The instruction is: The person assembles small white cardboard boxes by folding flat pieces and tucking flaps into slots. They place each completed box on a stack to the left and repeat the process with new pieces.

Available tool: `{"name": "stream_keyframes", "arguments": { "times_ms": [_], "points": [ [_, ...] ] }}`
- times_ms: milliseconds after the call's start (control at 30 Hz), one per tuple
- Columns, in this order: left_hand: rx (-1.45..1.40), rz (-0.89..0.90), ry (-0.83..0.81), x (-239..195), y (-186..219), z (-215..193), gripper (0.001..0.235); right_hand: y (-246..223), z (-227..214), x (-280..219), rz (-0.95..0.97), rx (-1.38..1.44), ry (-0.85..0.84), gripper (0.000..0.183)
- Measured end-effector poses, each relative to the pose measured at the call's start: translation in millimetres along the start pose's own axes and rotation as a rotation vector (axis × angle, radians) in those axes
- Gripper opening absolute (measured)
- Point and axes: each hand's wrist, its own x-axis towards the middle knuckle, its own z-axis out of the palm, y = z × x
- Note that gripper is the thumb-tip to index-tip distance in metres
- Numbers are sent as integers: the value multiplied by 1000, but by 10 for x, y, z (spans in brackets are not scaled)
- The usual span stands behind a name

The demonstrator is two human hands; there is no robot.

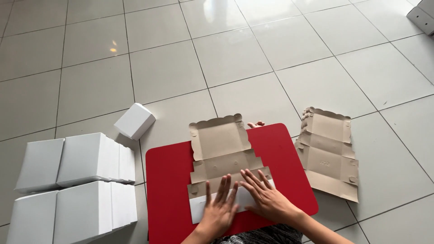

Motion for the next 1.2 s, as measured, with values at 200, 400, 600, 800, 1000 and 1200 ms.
{"name": "stream_keyframes", "arguments": {
  "times_ms": [200,400,600,800,1000,1200],
  "points": [
    [78,-151,60,-425,-257,-75,70,114,-229,-251,43,-188,87,65],
    [-16,-160,62,-352,-168,-125,67,-185,-132,-16,-12,-262,147,71],
    [1,-84,11,-736,-394,-196,96,-64,-233,-307,-18,-92,63,83],
    [-15,88,218,-1140,-420,-84,62,-6,-63,-749,-154,43,87,60],
    [-560,94,149,-1401,-543,35,30,87,-140,-880,-76,391,212,32],
    [-938,-252,237,-923,-538,-450,23,151,-271,-618,478,786,422,24]
  ]
}}
